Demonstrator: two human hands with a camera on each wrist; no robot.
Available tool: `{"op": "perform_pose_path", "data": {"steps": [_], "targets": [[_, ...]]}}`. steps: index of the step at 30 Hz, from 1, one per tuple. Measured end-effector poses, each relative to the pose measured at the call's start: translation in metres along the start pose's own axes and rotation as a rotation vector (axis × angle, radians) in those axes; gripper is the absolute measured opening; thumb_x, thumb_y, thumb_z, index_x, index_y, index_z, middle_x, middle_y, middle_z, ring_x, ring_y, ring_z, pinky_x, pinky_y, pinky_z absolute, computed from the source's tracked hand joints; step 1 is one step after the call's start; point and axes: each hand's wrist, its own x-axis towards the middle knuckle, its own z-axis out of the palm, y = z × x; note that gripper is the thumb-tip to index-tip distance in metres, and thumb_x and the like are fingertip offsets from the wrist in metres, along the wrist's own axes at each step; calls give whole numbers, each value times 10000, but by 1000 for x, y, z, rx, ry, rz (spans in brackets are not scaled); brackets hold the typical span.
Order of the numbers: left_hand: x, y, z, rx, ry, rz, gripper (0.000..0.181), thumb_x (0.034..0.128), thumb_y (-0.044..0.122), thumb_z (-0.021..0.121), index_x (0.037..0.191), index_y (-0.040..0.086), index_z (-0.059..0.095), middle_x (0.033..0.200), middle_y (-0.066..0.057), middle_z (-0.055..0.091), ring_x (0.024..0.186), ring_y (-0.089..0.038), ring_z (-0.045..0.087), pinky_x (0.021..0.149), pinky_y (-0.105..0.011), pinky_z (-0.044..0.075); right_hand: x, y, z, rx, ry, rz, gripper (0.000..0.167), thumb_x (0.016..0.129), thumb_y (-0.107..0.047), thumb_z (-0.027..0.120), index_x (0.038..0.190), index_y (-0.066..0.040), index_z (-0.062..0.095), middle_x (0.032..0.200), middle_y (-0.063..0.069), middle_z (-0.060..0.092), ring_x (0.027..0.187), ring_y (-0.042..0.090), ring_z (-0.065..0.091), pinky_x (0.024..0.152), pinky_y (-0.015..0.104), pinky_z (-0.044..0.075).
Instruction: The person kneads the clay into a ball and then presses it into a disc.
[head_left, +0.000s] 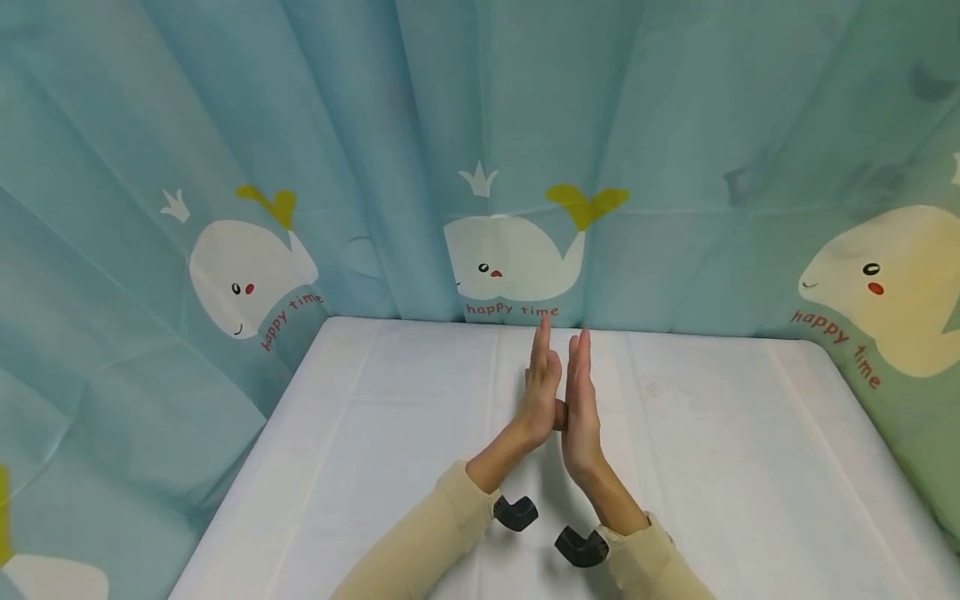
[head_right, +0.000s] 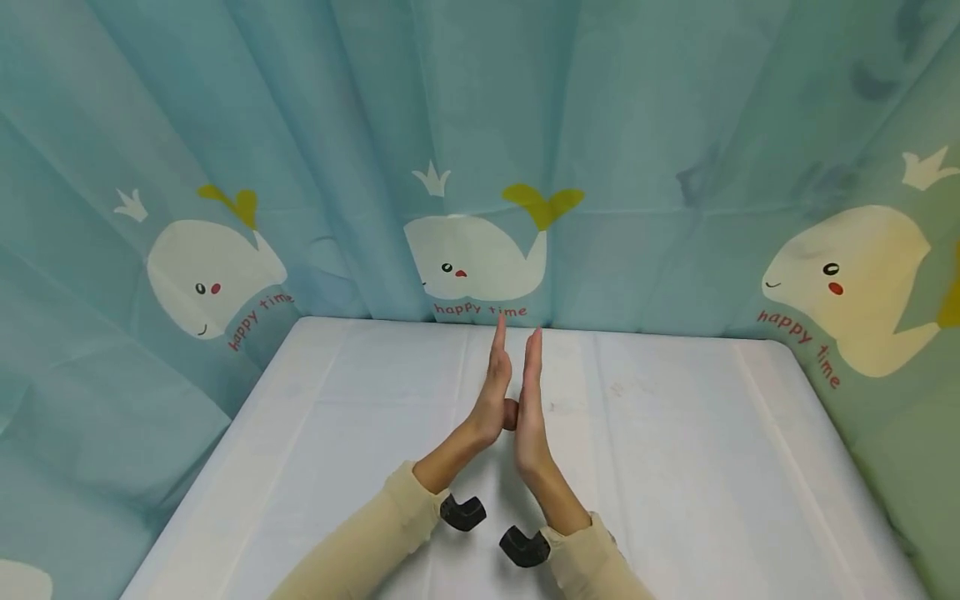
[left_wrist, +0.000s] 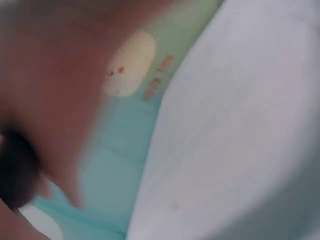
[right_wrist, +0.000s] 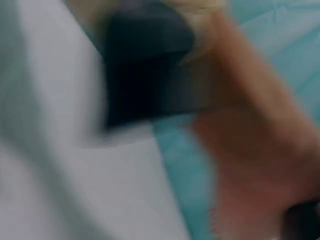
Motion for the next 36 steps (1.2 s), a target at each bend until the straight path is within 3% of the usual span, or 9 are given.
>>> {"op": "perform_pose_path", "data": {"steps": [2, 3, 7, 9, 11, 19, 24, 31, 36], "targets": [[-6, -2, 4, -108, -32, -18, 748, 1059, 646, 105, 1667, 234, -35, 1722, 26, -29, 1387, -177, 424, 1138, -447, 321, 7, -9, -4, -49, 9, -9, 554, 1102, -498, 104, 1631, -434, -46, 1703, -172, -28, 1544, 19, -72, 1209, 384, 98], [-10, -1, 7, -154, -46, -25, 727, 1066, 629, 112, 1665, 249, -46, 1721, 37, -42, 1372, -149, 422, 1132, -413, 325, 12, -11, -7, -65, 18, -4, 549, 1100, -506, 112, 1626, -455, -34, 1695, -197, -24, 1538, 4, -72, 1214, 411, 75], [-23, 8, 15, -278, -70, -36, 665, 1087, 563, 106, 1659, 273, -73, 1718, 62, -78, 1408, -114, 381, 1155, -395, 306, 29, -7, -23, -92, 60, 45, 534, 1096, -543, 137, 1609, -507, -10, 1673, -259, -42, 1523, -22, -92, 1227, 437, -2], [-22, 13, 15, -285, -66, -17, 649, 1097, 522, 82, 1657, 240, -85, 1714, 80, -99, 1553, -109, -62, 1242, -505, 5, 32, 0, -28, -83, 65, 59, 535, 1102, -530, 140, 1613, -493, -15, 1678, -246, -69, 1529, -7, -104, 1226, 467, -104], [-18, 16, 13, -296, -67, -3, 643, 1100, 499, 63, 1655, 214, -97, 1710, 90, -111, 1556, -115, -102, 1240, -515, -33, 30, 7, -28, -78, 56, 70, 555, 1107, -518, 126, 1631, -438, -40, 1695, -193, -85, 1541, 18, -100, 1232, 471, -100], [0, -2, 2, -243, 0, -2, 639, 1107, 459, 81, 1658, 178, -84, 1724, 7, -95, 1567, -164, -93, 1236, -546, -36, -7, 0, 0, -141, -69, 30, 562, 1107, -459, 47, 1648, -350, -59, 1715, -97, -59, 1561, 104, -84, 1225, 561, -30], [-9, -2, 5, -281, -46, -4, 619, 1109, 423, 87, 1657, 199, -95, 1718, 59, -112, 1561, -148, -114, 1234, -547, -38, 3, -10, -2, -205, -67, 5, 554, 1105, -474, 63, 1642, -395, -45, 1713, -117, -28, 1560, 102, -66, 1209, 610, -18], [-19, 15, 14, -222, -156, 17, 690, 1081, 551, 79, 1653, 214, -111, 1706, 39, -179, 1558, -165, -154, 1232, -559, -46, 10, 19, -29, -47, 42, 138, 579, 1102, -524, 80, 1646, -379, -57, 1722, -65, -71, 1567, 110, -85, 1241, 513, -21], [-4, 0, 7, -221, -49, -13, 674, 1091, 525, 84, 1660, 202, -78, 1718, 4, -134, 1565, -176, -120, 1232, -554, -50, -8, 21, -13, -66, -40, 91, 591, 1102, -503, 65, 1654, -331, -59, 1725, -39, -27, 1573, 156, -57, 1234, 537, 14]]}}
